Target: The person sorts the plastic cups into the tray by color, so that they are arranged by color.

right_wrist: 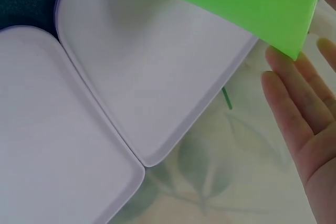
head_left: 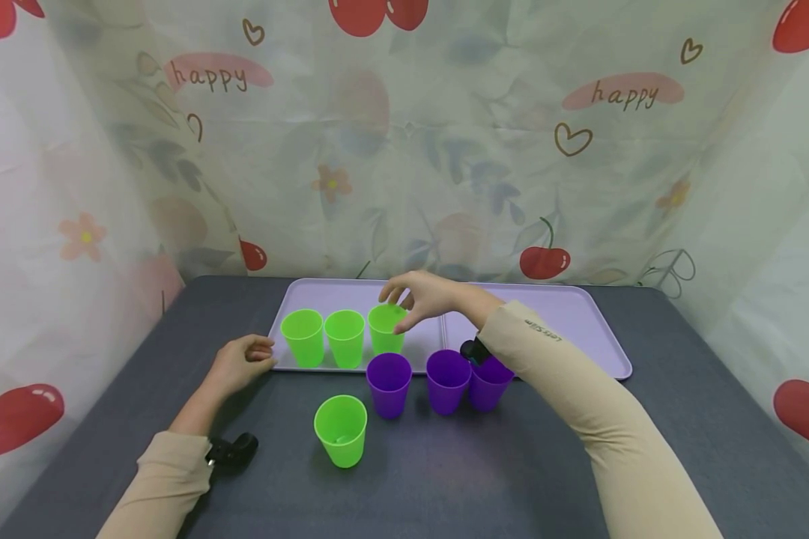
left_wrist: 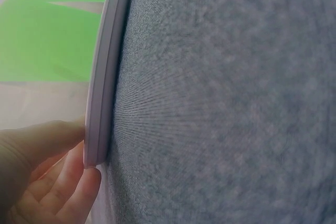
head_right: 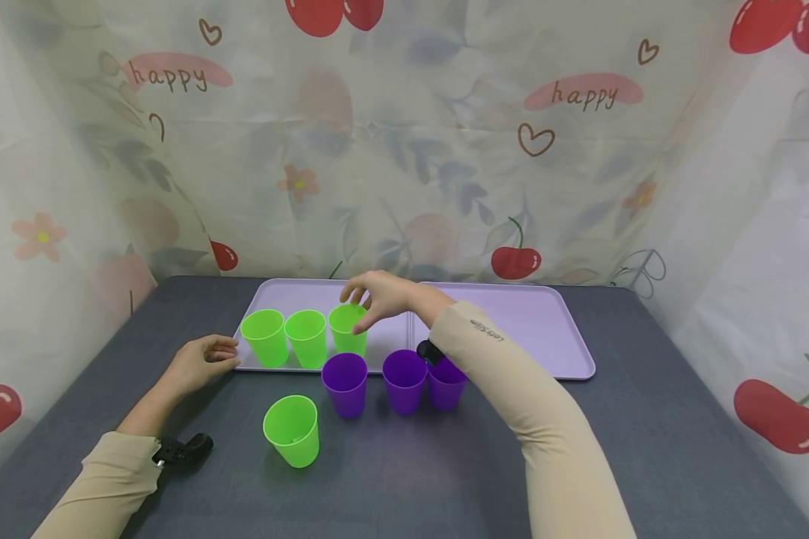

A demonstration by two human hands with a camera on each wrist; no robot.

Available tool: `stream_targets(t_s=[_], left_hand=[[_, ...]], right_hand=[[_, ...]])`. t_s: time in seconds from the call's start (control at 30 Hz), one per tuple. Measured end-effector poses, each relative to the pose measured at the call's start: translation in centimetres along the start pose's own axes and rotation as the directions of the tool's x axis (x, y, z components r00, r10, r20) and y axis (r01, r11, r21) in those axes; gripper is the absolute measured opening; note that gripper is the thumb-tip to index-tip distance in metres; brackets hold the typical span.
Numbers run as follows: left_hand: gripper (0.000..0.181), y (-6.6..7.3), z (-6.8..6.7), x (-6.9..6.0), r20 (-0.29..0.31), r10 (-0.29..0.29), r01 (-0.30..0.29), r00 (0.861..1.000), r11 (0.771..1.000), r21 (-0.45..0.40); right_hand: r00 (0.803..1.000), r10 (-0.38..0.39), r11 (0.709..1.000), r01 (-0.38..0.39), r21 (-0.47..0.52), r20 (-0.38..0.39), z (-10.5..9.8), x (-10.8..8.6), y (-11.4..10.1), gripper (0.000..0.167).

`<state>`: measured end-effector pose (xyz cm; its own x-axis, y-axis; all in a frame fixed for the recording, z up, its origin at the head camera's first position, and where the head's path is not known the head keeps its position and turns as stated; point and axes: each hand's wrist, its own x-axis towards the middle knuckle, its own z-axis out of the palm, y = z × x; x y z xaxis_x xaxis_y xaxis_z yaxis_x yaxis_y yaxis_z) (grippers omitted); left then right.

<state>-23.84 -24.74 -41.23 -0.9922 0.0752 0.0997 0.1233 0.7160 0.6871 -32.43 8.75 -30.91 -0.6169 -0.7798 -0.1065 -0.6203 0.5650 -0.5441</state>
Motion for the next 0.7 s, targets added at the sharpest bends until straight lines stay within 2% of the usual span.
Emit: stream_targets(t_s=[0.3,0.7], left_hand=[[0.033,-0.04,0.06,0.04,-0.007,0.004,-0.004,1.000,1.000,0.000],[0.033,-0.13,0.05,0.07,-0.007,0.009,-0.009,1.000,1.000,0.000]], right_hand=[[0.999,0.022,0.999,-0.020,-0.031,0.049,0.16,0.39,-0.30,0.058],[0.997,0.025,1.000,-0.024,-0.017,0.074,0.31,0.55,-0.24,0.064]])
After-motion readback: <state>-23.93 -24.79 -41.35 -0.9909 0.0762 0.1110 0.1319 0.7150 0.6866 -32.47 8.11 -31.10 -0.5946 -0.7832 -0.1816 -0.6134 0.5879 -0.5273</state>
